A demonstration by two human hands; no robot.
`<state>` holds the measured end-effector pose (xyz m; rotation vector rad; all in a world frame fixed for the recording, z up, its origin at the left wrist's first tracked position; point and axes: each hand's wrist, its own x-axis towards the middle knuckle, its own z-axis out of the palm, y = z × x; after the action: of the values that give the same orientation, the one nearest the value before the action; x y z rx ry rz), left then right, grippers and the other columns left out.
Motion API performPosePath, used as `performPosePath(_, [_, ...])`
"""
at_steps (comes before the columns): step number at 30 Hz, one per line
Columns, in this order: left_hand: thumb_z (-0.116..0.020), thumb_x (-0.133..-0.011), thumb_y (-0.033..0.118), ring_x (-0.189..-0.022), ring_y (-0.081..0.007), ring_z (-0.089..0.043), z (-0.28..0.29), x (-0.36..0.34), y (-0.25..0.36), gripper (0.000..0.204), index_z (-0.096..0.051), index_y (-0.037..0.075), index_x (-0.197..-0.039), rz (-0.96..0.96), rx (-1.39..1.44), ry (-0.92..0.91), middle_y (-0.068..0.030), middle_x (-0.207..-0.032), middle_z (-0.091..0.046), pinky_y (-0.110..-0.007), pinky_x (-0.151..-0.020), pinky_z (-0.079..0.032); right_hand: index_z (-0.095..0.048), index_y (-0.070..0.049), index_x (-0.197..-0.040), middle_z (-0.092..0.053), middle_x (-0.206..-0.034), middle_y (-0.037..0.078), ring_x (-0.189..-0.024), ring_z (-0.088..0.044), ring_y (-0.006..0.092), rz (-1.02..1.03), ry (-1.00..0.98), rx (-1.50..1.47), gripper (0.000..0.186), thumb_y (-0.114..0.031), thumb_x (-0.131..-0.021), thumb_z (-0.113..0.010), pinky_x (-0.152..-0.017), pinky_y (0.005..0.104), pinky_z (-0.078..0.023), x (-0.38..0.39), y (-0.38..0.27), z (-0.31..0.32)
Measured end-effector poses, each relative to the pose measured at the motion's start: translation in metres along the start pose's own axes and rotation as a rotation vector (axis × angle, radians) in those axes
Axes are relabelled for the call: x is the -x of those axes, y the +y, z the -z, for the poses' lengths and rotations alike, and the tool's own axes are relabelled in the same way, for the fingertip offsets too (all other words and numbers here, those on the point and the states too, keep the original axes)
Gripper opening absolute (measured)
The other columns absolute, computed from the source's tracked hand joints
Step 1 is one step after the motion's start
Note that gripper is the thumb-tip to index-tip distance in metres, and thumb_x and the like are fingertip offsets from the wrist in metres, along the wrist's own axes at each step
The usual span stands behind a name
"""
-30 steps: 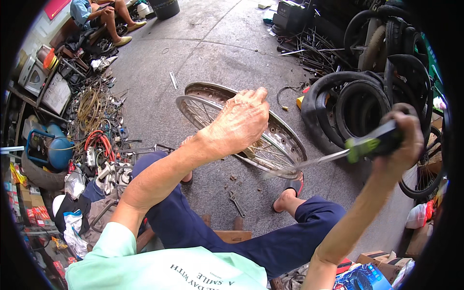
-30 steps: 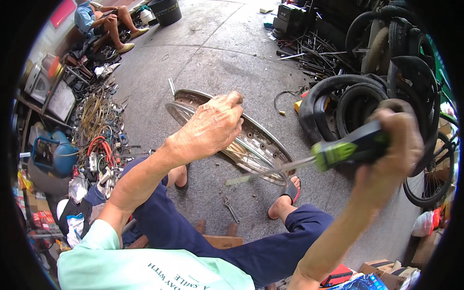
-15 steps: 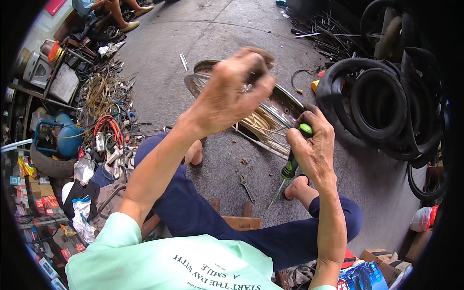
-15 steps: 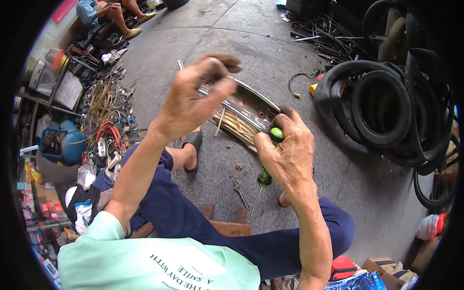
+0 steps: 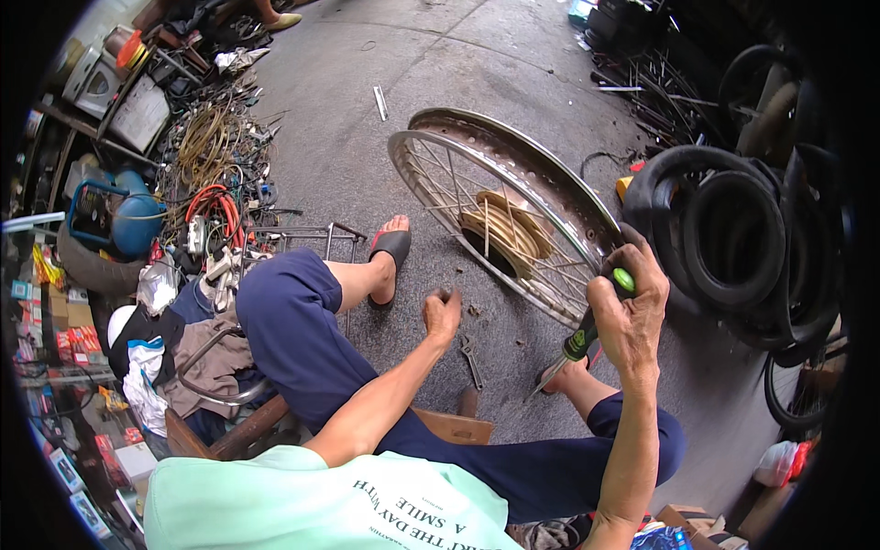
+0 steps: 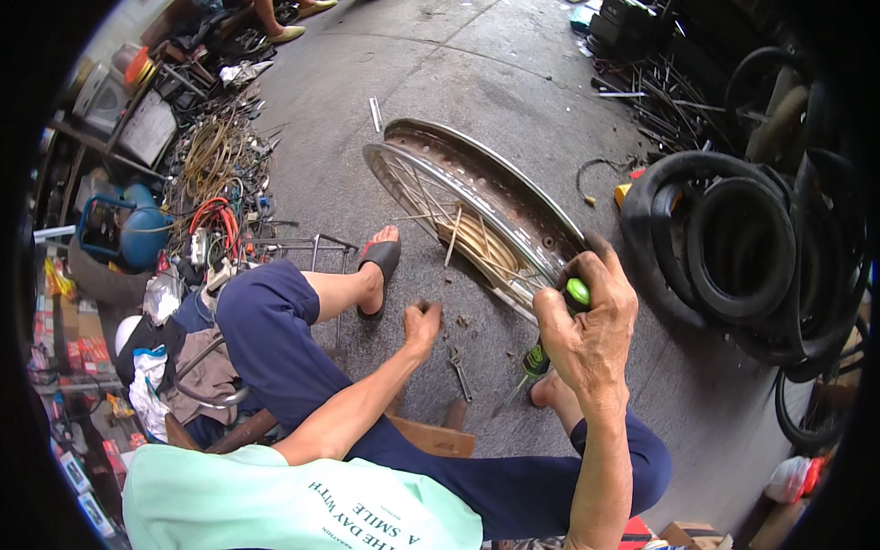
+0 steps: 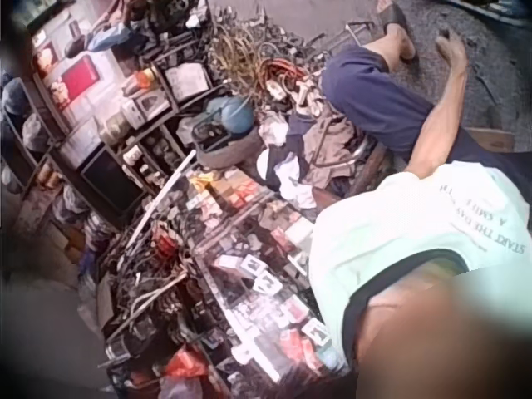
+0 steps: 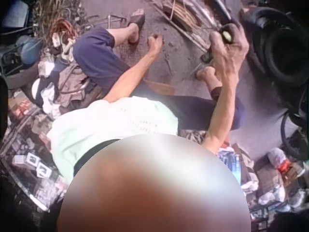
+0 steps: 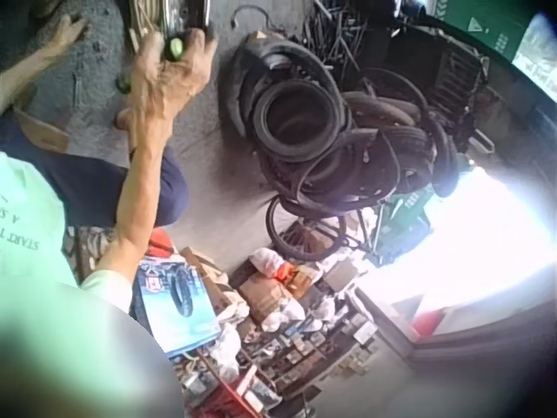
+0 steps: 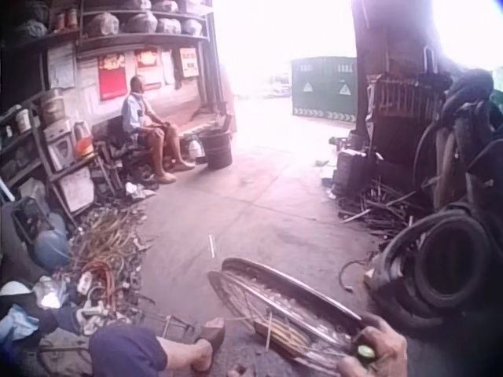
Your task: The person uses a screwdriver to tighten or adjust the spokes of a bicycle wheel rim while seated on the ground. They rotate the wheel and work on different sections of the rim throughout the clip.
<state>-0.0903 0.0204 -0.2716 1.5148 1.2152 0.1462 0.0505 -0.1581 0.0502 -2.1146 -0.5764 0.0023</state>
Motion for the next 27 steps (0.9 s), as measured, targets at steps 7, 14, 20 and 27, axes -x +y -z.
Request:
performPosePath(7, [-0.074,-0.078,0.029,-0.084,-0.0330,-0.070,0.002,0.001,-0.001,0.036,-0.069,-0.004,-0.091,0.125,-0.288,-0.091,-0.0198,-0.086,-0.071,-0.045,-0.083,-0.052,-0.055,0.005,-0.076,-0.059,-0.088,0.015,-0.071,-0.057,0.0215,-0.002,0.007,0.010,0.019,-0.009,-0.065,-0.062,-0.067,0.0331,-0.049,0.000,-0.002,0.000])
performPosePath(14, [-0.055,-0.101,0.034,-0.077,-0.0188,-0.071,0.018,0.034,0.127,0.031,-0.063,0.004,-0.097,0.151,0.717,-0.517,-0.0110,-0.089,-0.072,-0.032,-0.069,-0.057,-0.054,0.006,-0.075,-0.062,-0.095,0.017,-0.072,-0.058,0.0212,-0.014,0.005,0.015,0.018,-0.007,-0.064,-0.061,-0.068,0.0330,-0.049,0.001,0.001,0.000])
performPosePath(20, [-0.059,-0.101,0.028,-0.092,-0.0218,-0.073,0.025,0.051,0.177,0.022,-0.062,0.007,-0.107,0.146,1.072,-0.904,-0.0122,-0.101,-0.073,-0.034,-0.081,-0.059,-0.052,0.006,-0.075,-0.059,-0.091,0.016,-0.070,-0.055,0.0202,0.033,0.032,-0.009,0.017,-0.006,-0.065,-0.060,-0.067,0.0320,-0.047,0.002,0.004,-0.002])
performPosePath(27, [-0.064,-0.098,0.023,-0.099,-0.0198,-0.066,0.017,0.048,0.171,0.018,-0.062,0.009,-0.110,0.383,1.312,-0.970,-0.0055,-0.100,-0.068,-0.038,-0.088,-0.054,-0.052,0.005,-0.075,-0.057,-0.089,0.014,-0.070,-0.052,0.0194,0.023,0.016,-0.026,0.017,-0.006,-0.065,-0.060,-0.067,0.0311,-0.046,0.003,0.004,0.000])
